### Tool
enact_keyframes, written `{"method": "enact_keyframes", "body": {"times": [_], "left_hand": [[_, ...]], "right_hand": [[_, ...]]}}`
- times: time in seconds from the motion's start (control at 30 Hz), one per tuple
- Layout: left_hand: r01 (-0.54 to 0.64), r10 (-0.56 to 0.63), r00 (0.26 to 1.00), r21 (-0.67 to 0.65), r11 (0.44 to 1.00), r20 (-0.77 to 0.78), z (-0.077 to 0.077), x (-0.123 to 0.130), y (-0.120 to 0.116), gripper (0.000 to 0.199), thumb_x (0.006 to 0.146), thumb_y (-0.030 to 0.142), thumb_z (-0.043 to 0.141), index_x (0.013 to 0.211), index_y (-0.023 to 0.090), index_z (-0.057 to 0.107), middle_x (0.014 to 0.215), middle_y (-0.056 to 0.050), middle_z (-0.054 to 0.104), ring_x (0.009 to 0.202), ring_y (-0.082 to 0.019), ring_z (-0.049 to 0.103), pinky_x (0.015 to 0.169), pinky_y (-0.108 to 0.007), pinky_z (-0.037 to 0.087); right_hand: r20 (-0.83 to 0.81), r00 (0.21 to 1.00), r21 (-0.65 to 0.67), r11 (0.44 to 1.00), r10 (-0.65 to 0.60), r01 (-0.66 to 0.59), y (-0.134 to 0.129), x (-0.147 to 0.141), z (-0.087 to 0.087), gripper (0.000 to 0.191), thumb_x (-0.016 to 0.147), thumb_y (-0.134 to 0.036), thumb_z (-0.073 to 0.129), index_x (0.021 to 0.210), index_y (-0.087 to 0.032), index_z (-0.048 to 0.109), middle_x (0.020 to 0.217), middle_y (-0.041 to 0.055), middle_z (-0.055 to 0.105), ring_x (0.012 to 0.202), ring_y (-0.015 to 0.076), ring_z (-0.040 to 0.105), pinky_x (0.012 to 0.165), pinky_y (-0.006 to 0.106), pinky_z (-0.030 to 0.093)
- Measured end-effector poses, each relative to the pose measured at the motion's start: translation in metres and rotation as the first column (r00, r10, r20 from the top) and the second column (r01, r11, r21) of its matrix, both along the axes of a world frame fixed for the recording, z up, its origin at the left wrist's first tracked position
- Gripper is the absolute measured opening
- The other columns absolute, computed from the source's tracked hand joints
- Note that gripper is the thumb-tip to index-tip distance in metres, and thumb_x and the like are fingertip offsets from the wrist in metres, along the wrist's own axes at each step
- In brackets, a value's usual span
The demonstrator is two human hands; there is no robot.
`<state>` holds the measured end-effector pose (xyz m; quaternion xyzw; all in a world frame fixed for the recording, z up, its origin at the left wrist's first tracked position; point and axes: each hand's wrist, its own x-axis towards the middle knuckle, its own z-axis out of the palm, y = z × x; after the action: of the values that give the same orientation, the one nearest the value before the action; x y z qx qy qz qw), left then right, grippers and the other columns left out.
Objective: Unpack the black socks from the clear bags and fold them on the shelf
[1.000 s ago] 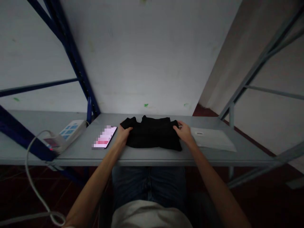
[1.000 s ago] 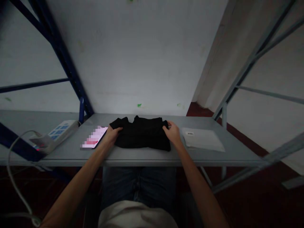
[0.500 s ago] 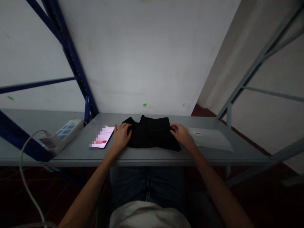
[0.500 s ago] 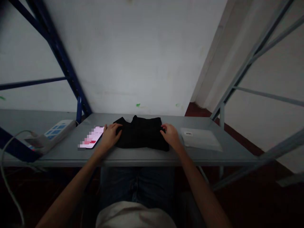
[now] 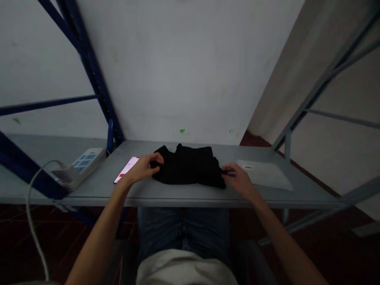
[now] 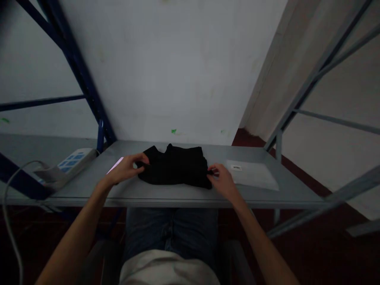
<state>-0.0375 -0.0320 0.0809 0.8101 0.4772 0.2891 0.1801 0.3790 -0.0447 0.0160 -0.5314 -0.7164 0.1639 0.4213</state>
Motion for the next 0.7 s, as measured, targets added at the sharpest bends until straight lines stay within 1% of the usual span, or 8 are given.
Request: {"method": "enact_keyframes", "body": {"times": [0.13, 0.23, 0.3, 0.37, 0.47, 0.53, 0.6, 0.7], "left_hand": [[0.080, -0.099, 0.982, -0.127, 0.989, -0.158, 0.009, -0.010, -0.011, 0.024, 0.080, 0.037, 0.066, 0.099, 0.027, 0.076, 0.103, -0.001, 0.079, 0.099, -0.023, 0.073, 0.091, -0.033, 0.055], [0.083, -0.120, 0.971, -0.180, 0.980, -0.209, 0.008, -0.012, -0.014, 0.029, 0.084, 0.049, 0.065, 0.102, 0.029, 0.077, 0.098, 0.000, 0.080, 0.092, -0.022, 0.074, 0.083, -0.030, 0.055], [0.012, -0.041, 0.971, -0.125, 0.992, -0.236, 0.005, -0.012, -0.010, 0.033, 0.089, 0.052, 0.060, 0.108, 0.030, 0.076, 0.093, 0.000, 0.080, 0.086, -0.022, 0.074, 0.081, -0.031, 0.055], [-0.086, 0.082, 0.970, -0.009, 0.996, -0.229, -0.002, -0.012, -0.002, 0.034, 0.092, 0.048, 0.056, 0.115, 0.030, 0.073, 0.092, -0.001, 0.079, 0.085, -0.023, 0.073, 0.082, -0.033, 0.054], [-0.184, 0.222, 0.947, 0.174, 0.967, -0.232, -0.015, -0.014, 0.018, 0.039, 0.090, 0.037, 0.056, 0.125, 0.025, 0.068, 0.104, -0.006, 0.076, 0.097, -0.026, 0.070, 0.091, -0.038, 0.054], [-0.192, 0.265, 0.912, 0.244, 0.951, -0.313, -0.024, -0.015, 0.033, 0.043, 0.084, 0.031, 0.060, 0.125, 0.022, 0.070, 0.113, -0.010, 0.072, 0.107, -0.030, 0.066, 0.097, -0.042, 0.052], [-0.183, 0.277, 0.877, 0.260, 0.948, -0.393, -0.031, -0.014, 0.047, 0.042, 0.081, 0.028, 0.063, 0.121, 0.022, 0.073, 0.120, -0.012, 0.069, 0.114, -0.032, 0.062, 0.101, -0.044, 0.051], [-0.176, 0.283, 0.850, 0.267, 0.947, -0.445, -0.033, -0.012, 0.062, 0.037, 0.081, 0.030, 0.065, 0.116, 0.024, 0.076, 0.121, -0.012, 0.067, 0.117, -0.033, 0.059, 0.103, -0.046, 0.049]], "right_hand": [[0.107, 0.980, -0.099, 0.982, 0.170, -0.159, -0.039, 0.005, -0.003, 0.014, 0.081, -0.022, 0.064, 0.093, -0.024, 0.072, 0.112, 0.0068, 0.070, 0.109, 0.0262, 0.067, 0.101, 0.046, 0.051], [0.196, 0.957, -0.144, 0.971, 0.215, -0.189, -0.053, 0.008, -0.003, 0.023, 0.081, -0.017, 0.060, 0.096, -0.025, 0.075, 0.124, 0.0088, 0.068, 0.117, 0.0277, 0.065, 0.108, 0.050, 0.046], [0.217, 0.956, -0.139, 0.975, 0.199, -0.172, -0.055, 0.008, -0.001, 0.024, 0.083, -0.017, 0.059, 0.096, -0.025, 0.076, 0.126, 0.0093, 0.068, 0.118, 0.0279, 0.065, 0.108, 0.050, 0.045], [0.212, 0.961, -0.111, 0.981, 0.178, -0.158, -0.051, 0.006, 0.005, 0.020, 0.086, -0.022, 0.059, 0.096, -0.026, 0.076, 0.125, 0.0093, 0.068, 0.117, 0.0275, 0.065, 0.108, 0.049, 0.046], [0.181, 0.974, -0.045, 0.990, 0.138, -0.132, -0.043, -0.001, 0.014, 0.017, 0.090, -0.029, 0.059, 0.097, -0.025, 0.074, 0.122, 0.0090, 0.069, 0.115, 0.0264, 0.066, 0.107, 0.047, 0.047], [0.173, 0.977, -0.008, 0.992, 0.126, -0.126, -0.036, -0.006, 0.018, 0.018, 0.091, -0.030, 0.060, 0.100, -0.026, 0.073, 0.119, 0.0081, 0.070, 0.114, 0.0254, 0.066, 0.106, 0.046, 0.048], [0.169, 0.977, 0.008, 0.991, 0.131, -0.134, -0.029, -0.009, 0.018, 0.019, 0.090, -0.028, 0.060, 0.104, -0.026, 0.073, 0.117, 0.0071, 0.070, 0.112, 0.0243, 0.066, 0.104, 0.044, 0.050], [0.159, 0.980, 0.013, 0.993, 0.116, -0.119, -0.014, -0.009, 0.012, 0.022, 0.089, -0.027, 0.062, 0.108, -0.026, 0.071, 0.114, 0.0059, 0.070, 0.108, 0.0231, 0.067, 0.100, 0.042, 0.053]]}}
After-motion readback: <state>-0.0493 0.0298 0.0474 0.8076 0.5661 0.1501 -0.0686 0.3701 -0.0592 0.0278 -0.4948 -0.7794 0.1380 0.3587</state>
